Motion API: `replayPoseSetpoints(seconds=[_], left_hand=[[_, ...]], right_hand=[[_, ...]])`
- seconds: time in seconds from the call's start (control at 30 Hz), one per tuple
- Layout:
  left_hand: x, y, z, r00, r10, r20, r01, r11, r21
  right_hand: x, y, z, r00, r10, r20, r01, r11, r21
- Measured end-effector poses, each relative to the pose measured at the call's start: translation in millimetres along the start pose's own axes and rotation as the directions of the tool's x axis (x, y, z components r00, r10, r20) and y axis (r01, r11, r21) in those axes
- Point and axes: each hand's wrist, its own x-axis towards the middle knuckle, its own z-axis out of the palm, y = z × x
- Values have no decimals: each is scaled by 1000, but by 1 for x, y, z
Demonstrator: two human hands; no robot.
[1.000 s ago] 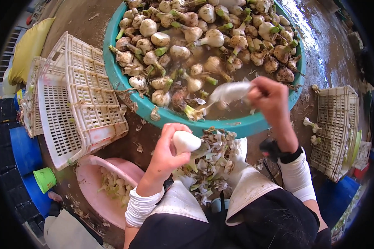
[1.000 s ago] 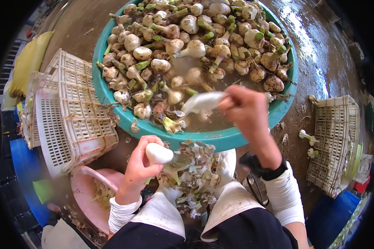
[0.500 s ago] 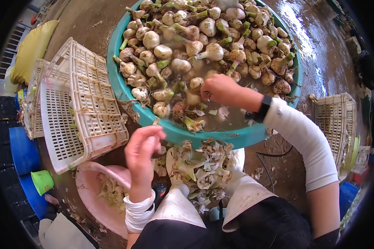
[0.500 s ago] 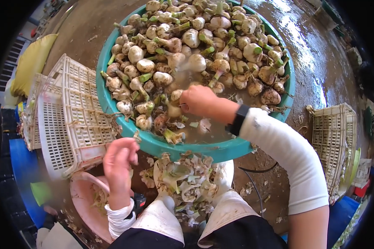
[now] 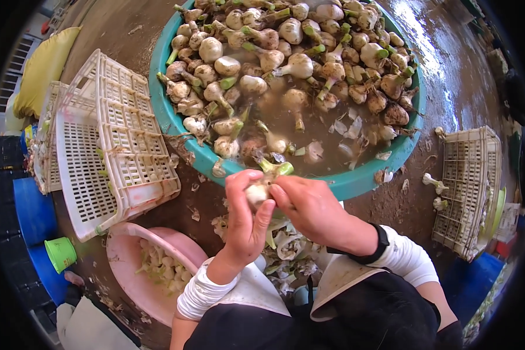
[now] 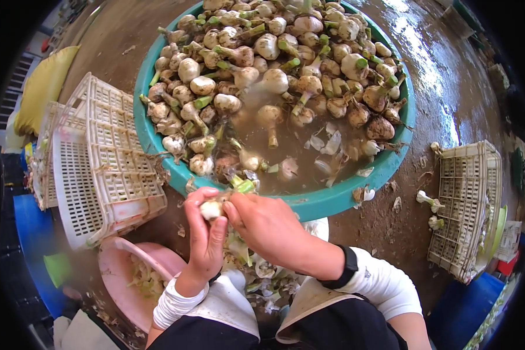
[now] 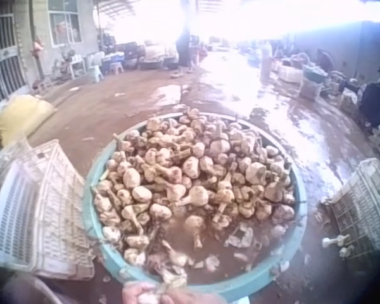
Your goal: The person picks up a garlic bulb from a basin of water, peels away the outer layers by hand, and trims the stem using shears before placing the bulb into a pink tub.
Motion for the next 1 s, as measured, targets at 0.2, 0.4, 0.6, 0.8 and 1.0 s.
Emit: replayPoseSetpoints(seconds=[0.2, 0.4, 0.6, 0.8, 1.0], left_hand=[[-2, -16, -4, 980, -7, -200, -26, 986, -162], [3, -7, 1, 990, 125, -57, -124, 992, 26], [2, -8, -2, 975, 219, -29, -213, 967, 140], [0, -11, 1, 975, 223, -17, -219, 967, 133], [-5, -6, 9, 994, 86, -73, -93, 991, -98]], right_hand=[[-12, 32, 2, 965, 223, 137, -262, 828, 496], [13, 18, 5, 938, 284, 198, -312, 444, 840], [17, 16, 3, 928, 211, 307, -344, 168, 924], [17, 21, 0, 953, 186, 240, -296, 391, 872], [15, 17, 7, 971, 230, 64, -177, 513, 840]])
